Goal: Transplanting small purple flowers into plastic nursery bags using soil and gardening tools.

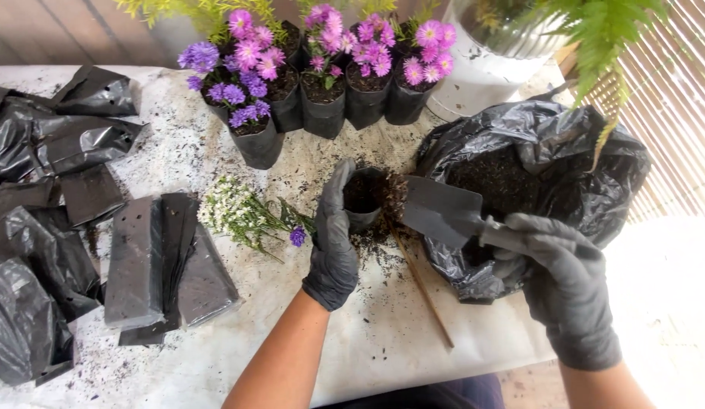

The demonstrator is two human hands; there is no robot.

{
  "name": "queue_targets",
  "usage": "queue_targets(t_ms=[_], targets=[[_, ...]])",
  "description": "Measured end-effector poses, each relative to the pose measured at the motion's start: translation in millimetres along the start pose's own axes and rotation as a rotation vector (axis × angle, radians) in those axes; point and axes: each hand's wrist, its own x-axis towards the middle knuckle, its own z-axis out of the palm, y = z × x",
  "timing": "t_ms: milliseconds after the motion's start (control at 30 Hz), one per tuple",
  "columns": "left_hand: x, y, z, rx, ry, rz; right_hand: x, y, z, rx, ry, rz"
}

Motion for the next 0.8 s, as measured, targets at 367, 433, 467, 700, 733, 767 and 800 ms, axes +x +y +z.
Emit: queue_targets(t_ms=[367, 433, 467, 700, 733, 767, 800], targets=[[0, 27, -3, -0.199, -0.018, -0.213, 95, -77, 128, -1.158, -0.155, 0.317], [-2, 18, -4, -0.207, -0.028, -0.169, 108, -79, 147, -1.050, -0.034, 0.430], [-3, 13, -4, -0.214, -0.037, -0.128, 114, -80, 157, -0.937, 0.084, 0.542], [38, 36, -11, -0.036, -0.032, -0.446, 42, -121, 106, -1.415, 0.262, 0.334], [38, 11, -16, 0.005, -0.017, -0.466, 25, -115, 58, -1.335, 0.292, 0.273], [36, -14, -20, 0.042, -0.002, -0.487, 6, -109, 9, -1.259, 0.322, 0.215], [43, -3, -21, 0.037, -0.008, -0.491, -8, -111, 18, -1.263, 0.330, 0.218]])
